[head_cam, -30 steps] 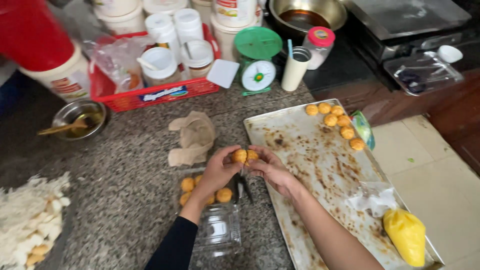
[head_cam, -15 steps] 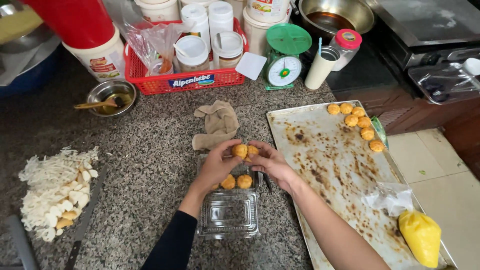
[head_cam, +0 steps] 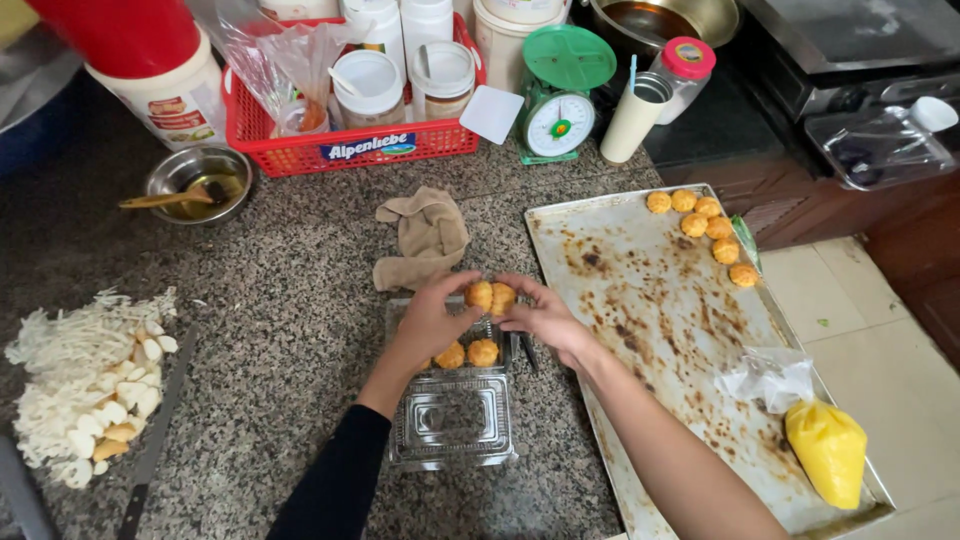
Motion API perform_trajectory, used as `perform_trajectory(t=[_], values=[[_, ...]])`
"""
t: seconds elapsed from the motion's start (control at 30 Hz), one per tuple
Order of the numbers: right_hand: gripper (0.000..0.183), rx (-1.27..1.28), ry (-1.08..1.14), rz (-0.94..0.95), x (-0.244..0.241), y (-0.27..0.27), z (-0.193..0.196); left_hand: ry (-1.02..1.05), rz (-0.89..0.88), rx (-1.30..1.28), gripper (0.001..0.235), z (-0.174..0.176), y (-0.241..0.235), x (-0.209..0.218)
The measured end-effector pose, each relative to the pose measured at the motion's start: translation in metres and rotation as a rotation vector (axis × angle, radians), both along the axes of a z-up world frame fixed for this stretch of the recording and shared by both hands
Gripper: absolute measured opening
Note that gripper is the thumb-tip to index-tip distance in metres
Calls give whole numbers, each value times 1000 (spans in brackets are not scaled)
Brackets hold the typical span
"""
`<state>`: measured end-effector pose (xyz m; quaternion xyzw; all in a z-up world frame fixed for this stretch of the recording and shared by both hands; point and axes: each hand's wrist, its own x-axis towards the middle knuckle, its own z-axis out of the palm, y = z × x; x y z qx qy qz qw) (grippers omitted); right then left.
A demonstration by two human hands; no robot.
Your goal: The recorder is packing cream puffs into plastic containers at a decorating station.
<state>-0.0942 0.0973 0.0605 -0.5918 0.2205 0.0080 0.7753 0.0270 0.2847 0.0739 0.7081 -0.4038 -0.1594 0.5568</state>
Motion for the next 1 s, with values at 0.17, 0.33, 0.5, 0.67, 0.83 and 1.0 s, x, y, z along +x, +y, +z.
perform_trajectory(t=[0.17, 0.33, 0.5, 0.67, 0.83, 1.0], values=[[59, -478, -17, 71, 2, 1, -11, -111, 23, 214, 66, 10, 5, 1], [59, -848, 30, 105, 3, 19, 12, -324, 25, 351, 75, -13, 7, -2], [43, -1156, 10, 219, 4, 28, 13, -459, 95, 404, 59, -32, 15, -13], [37, -1284, -57, 246, 3, 29, -3, -484, 111, 412, 45, -49, 16, -10], [37, -1357, -89, 190, 0, 24, -15, -542, 94, 383, 39, -47, 20, -10], [25, -1261, -13, -55, -17, -4, -33, -547, 175, 192, 33, -45, 36, -11]])
